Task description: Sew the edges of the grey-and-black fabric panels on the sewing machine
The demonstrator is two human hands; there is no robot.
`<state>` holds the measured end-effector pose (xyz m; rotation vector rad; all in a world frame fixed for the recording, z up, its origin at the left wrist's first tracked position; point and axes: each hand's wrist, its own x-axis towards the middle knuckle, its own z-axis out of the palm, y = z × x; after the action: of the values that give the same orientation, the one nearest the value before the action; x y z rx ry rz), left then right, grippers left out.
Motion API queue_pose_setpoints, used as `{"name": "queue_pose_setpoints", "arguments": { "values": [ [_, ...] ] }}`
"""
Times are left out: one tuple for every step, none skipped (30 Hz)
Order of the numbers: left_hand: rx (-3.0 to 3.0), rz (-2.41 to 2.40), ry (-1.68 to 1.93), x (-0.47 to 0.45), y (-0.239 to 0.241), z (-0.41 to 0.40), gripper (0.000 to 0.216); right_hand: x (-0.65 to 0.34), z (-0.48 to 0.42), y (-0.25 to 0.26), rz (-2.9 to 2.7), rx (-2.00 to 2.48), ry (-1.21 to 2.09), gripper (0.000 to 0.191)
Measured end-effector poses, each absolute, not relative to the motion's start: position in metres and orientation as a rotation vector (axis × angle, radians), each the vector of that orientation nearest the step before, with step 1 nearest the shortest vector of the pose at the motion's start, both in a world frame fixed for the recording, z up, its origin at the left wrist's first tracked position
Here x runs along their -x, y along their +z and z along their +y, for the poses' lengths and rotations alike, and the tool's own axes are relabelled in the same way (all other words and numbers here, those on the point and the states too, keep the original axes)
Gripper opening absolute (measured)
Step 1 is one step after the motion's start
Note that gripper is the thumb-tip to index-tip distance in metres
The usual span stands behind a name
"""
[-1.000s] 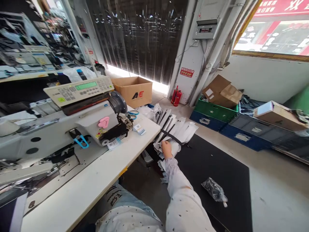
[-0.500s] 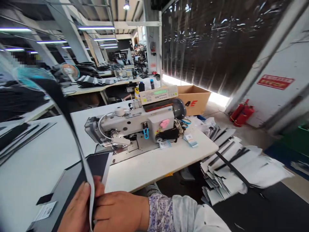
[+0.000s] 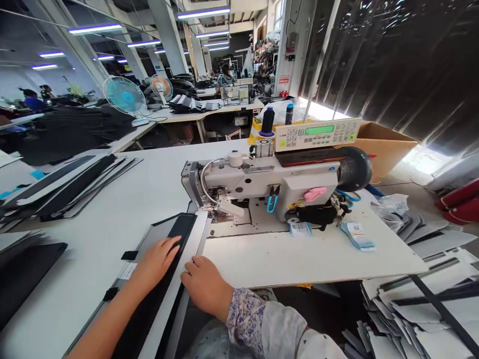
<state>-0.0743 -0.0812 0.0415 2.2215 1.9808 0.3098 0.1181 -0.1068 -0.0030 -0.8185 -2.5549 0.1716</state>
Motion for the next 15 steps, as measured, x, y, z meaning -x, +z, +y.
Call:
{"name": "queue_pose_setpoints", "arguments": {
  "values": [
    [-2.300, 1.954, 0.387, 0.062, 0.041, -0.054, 0.041, -0.120, -0.111, -0.004, -2.545, 0.828, 0.186, 0.010],
    [-2.350, 1.932, 0.446, 0.050, 0.038, -0.028, 0.041, -0.122, -0.114, -0.005, -2.537, 0.830, 0.199, 0.011],
    [-2.373, 1.917, 0.483, 0.039, 0.034, -0.004, 0.039, -0.124, -0.117, -0.005, -2.530, 0.828, 0.210, 0.012],
    [-2.374, 1.899, 0.504, 0.030, 0.029, 0.016, 0.037, -0.126, -0.119, -0.005, -2.521, 0.826, 0.217, 0.013],
    [-2.366, 1.889, 0.505, 0.023, 0.024, 0.032, 0.033, -0.129, -0.120, -0.006, -2.512, 0.823, 0.222, 0.014],
    [-2.353, 1.881, 0.503, 0.018, 0.019, 0.043, 0.030, -0.130, -0.122, -0.007, -2.506, 0.821, 0.229, 0.014],
    [-2.334, 1.878, 0.502, 0.015, 0.014, 0.050, 0.028, -0.132, -0.124, -0.008, -2.500, 0.820, 0.235, 0.015],
    [-2.315, 1.880, 0.504, 0.014, 0.010, 0.053, 0.027, -0.133, -0.126, -0.008, -2.495, 0.816, 0.243, 0.015],
    [-2.296, 1.884, 0.514, 0.015, 0.007, 0.053, 0.027, -0.134, -0.127, -0.009, -2.492, 0.807, 0.252, 0.015],
    [-2.277, 1.891, 0.529, 0.016, 0.005, 0.052, 0.026, -0.134, -0.129, -0.009, -2.491, 0.795, 0.263, 0.014],
    [-2.259, 1.899, 0.546, 0.017, 0.003, 0.049, 0.026, -0.135, -0.131, -0.009, -2.489, 0.788, 0.273, 0.013],
    [-2.243, 1.908, 0.562, 0.018, 0.002, 0.047, 0.026, -0.135, -0.133, -0.009, -2.486, 0.788, 0.282, 0.012],
    [-2.227, 1.917, 0.575, 0.019, 0.001, 0.044, 0.026, -0.136, -0.134, -0.009, -2.486, 0.798, 0.291, 0.010],
    [-2.213, 1.927, 0.585, 0.018, 0.001, 0.042, 0.026, -0.137, -0.136, -0.009, -2.487, 0.814, 0.301, 0.010],
    [-2.201, 1.936, 0.593, 0.018, 0.001, 0.041, 0.026, -0.138, -0.138, -0.009, -2.484, 0.832, 0.311, 0.011]
  ]
}}
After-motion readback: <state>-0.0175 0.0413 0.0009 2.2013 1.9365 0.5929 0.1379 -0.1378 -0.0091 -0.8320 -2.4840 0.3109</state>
